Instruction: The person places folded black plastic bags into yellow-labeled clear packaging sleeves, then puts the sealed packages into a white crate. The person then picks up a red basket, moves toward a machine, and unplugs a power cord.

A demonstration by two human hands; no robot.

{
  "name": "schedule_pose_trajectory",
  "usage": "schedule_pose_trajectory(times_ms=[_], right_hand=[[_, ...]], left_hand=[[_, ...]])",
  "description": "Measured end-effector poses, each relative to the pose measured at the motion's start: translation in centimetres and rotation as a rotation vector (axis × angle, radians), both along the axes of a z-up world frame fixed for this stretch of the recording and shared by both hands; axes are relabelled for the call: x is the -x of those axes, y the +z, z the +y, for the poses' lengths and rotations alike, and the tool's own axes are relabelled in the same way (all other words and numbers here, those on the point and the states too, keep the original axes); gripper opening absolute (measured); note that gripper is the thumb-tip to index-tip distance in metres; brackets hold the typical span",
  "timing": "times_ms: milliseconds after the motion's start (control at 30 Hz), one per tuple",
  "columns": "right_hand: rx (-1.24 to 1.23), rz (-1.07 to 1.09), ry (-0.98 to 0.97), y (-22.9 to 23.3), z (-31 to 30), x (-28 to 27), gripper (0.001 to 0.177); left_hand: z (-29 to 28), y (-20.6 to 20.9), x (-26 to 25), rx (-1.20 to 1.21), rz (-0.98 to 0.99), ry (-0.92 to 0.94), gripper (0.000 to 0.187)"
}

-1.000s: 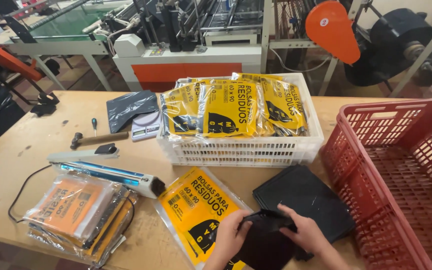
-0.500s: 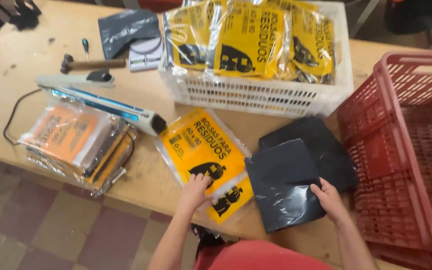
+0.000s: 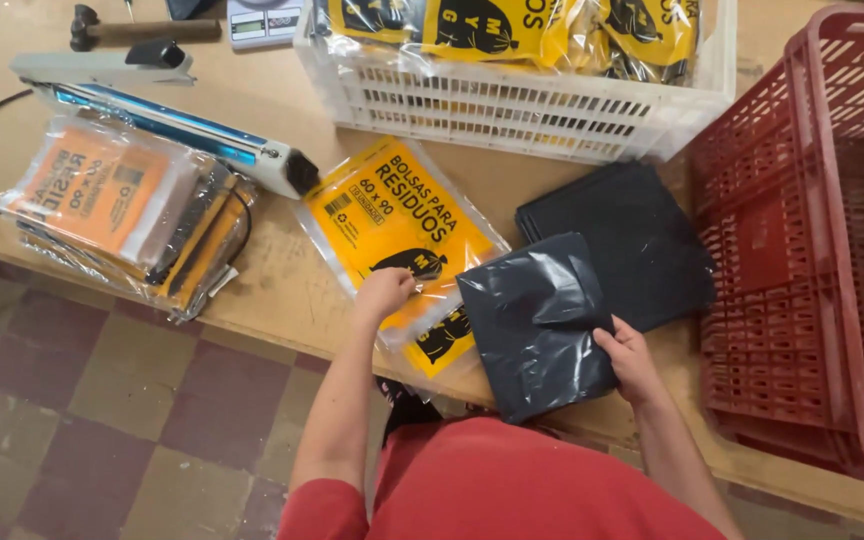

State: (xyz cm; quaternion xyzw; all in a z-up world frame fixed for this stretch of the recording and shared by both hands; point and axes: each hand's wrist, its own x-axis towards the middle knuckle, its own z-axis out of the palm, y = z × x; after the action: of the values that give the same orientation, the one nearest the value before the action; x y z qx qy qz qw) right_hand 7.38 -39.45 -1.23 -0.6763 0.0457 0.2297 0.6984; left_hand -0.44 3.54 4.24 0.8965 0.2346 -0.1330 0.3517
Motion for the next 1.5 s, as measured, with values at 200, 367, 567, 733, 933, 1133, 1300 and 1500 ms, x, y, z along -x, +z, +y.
schedule_pose_trajectory(times_ms=[200,367,567,733,933,1133,1300,1500], right_hand=[[-0.044,0.048,-0.051,-0.6,4.1,2.6,0.032],[-0.058,0.077,-0.004,0.9,8.4,4.2,0.036],[0.085,-0.051,0.429,3.7,13.0,4.0,0.044],[0.135,-0.105,0.454,0.4,16.4,-0.5,0.046],[0.242,0.015,0.175,-0.4,21.5,-7.6,0.053],[0.257,0.094,0.39,0.0,21.8,-8.4,0.029],[0.581,-0.318,0.799,2.3,16.0,-5.4,0.03],[0.982,-0.269,1.179,0.8,6.7,2.3,0.025]], left_hand=[[-1.1,-1.7,0.4,0.004,-0.187,0.179,0.021],[-2.9,-0.2,1.7,-0.055,-0.375,0.086,0.024],[-4.5,0.0,1.4,-0.341,-0.367,-0.007,0.029],[-3.4,-4.8,2.3,-0.464,-0.776,-0.155,0.007],[-3.1,-5.6,7.1,-0.758,-0.715,-0.092,0.029],[-3.0,-5.0,11.6,-0.821,-0.389,0.166,0.035],[-5.1,-6.6,15.7,-0.628,-0.266,-0.199,0.034],[-10.4,3.0,18.6,0.025,0.176,-0.257,0.026]])
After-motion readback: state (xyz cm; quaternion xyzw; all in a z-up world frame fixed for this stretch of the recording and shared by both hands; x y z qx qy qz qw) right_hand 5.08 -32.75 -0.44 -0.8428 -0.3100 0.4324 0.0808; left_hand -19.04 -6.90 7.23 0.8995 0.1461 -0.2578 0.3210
